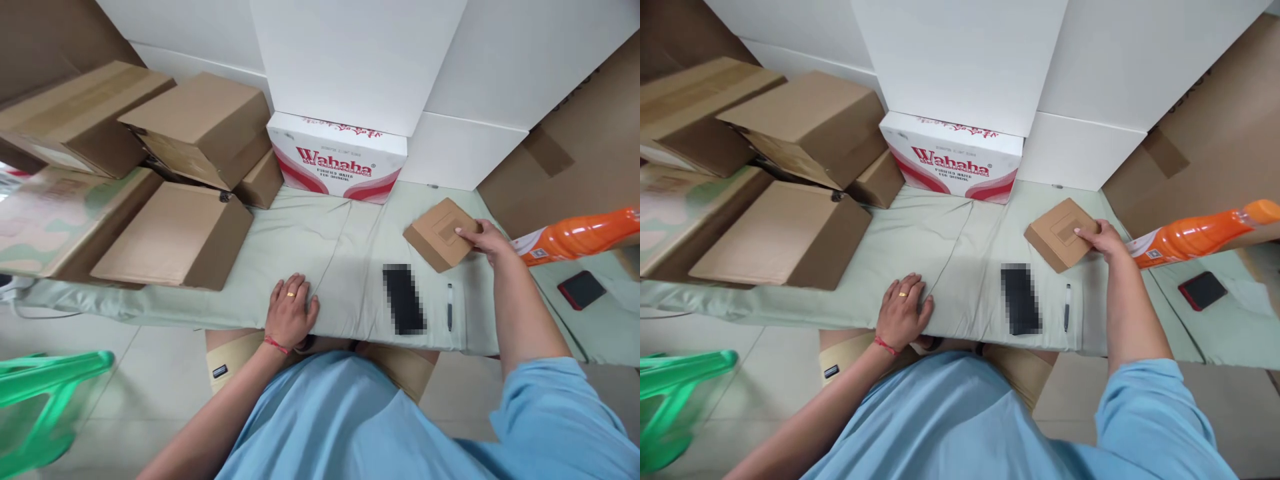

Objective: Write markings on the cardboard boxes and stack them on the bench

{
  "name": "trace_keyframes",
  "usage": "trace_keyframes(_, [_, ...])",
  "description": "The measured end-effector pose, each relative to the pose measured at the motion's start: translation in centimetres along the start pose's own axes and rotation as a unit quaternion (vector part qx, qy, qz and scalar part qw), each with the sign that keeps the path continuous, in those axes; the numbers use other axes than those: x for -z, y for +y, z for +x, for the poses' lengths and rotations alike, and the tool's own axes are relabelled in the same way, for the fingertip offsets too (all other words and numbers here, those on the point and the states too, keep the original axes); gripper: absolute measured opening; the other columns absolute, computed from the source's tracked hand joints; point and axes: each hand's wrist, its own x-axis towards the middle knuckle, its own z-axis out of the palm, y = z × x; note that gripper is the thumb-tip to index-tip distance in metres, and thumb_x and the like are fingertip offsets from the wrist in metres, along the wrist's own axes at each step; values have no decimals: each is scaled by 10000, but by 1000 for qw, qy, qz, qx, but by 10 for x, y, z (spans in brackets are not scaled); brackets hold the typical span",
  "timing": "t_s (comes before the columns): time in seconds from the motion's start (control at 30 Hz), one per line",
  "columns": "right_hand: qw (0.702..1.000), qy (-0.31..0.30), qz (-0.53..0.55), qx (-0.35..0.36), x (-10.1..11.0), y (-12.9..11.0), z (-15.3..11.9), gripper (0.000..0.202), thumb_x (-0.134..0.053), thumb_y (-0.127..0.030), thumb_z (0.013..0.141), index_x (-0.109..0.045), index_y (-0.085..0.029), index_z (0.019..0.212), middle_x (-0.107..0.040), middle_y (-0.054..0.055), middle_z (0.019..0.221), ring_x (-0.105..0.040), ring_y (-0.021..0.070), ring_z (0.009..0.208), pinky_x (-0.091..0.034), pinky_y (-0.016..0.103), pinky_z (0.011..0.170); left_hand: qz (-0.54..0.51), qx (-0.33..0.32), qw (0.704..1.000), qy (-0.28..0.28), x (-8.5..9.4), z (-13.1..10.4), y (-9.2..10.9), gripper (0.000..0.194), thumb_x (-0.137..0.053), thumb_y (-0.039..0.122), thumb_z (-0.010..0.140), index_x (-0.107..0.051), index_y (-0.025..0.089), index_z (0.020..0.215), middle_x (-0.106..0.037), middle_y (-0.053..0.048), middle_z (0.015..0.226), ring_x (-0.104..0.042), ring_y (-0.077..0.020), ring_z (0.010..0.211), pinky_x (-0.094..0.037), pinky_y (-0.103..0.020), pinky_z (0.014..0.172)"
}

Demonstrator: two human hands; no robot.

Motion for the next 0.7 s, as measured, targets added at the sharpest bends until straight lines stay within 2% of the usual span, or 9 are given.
trace_keyframes(0.07, [998,-16,10,-55,-5,5,1,547,-981,-409,740,-676,-144,1110,-749,224,1137,-725,283,928,-607,342,635,0,-1,1000,4,-1,0,0,302,-535,308,1025,-679,133,1225,-722,-205,1364,-650,-366,1350,-389,-539,1223])
trace_keyframes(0.13, [995,-15,19,-92,-12,9,0,546,-970,-501,743,-677,-140,1030,-754,212,1056,-711,250,858,-563,284,532,0,1,1000,4,-1,0,0,303,-532,310,1026,-677,131,1222,-720,-207,1364,-649,-371,1348,-392,-540,1221])
trace_keyframes(0.27, [990,-27,70,-117,-26,15,-10,520,-810,-625,886,-674,-163,1080,-762,156,1040,-700,192,808,-536,222,483,-14,15,1000,-6,-2,-1,0,305,-532,313,1019,-675,146,1231,-708,-206,1388,-634,-371,1365,-388,-549,1225])
trace_keyframes(0.37, [987,-48,104,-111,-33,15,-25,415,-729,-575,969,-679,-201,1142,-765,108,1080,-692,159,788,-558,208,505,-56,39,997,-17,1,0,1,305,-539,325,1005,-681,150,1211,-697,-212,1396,-613,-381,1384,-370,-571,1239])
trace_keyframes(0.5, [982,-101,131,-92,-46,5,-46,309,-790,-463,941,-715,-207,1098,-769,71,1046,-690,144,771,-570,194,518,-188,141,971,-34,6,10,4,275,-612,402,940,-696,186,1089,-696,-210,1346,-598,-416,1354,-354,-637,1231])
trace_keyframes(0.6, [978,-128,139,-83,-60,-9,-52,282,-832,-426,902,-717,-196,1018,-763,66,1002,-683,145,745,-572,200,508,-248,189,950,-36,5,30,7,311,-611,457,935,-683,188,1076,-715,-207,1219,-628,-412,1258,-443,-636,1146])
trace_keyframes(0.7, [977,-140,146,-70,-78,-26,-54,268,-846,-407,880,-696,-191,931,-754,71,950,-674,150,741,-562,198,498,-306,197,930,-49,-6,60,13,392,-540,508,995,-663,193,1195,-725,-174,1239,-666,-343,1220,-523,-540,1097])
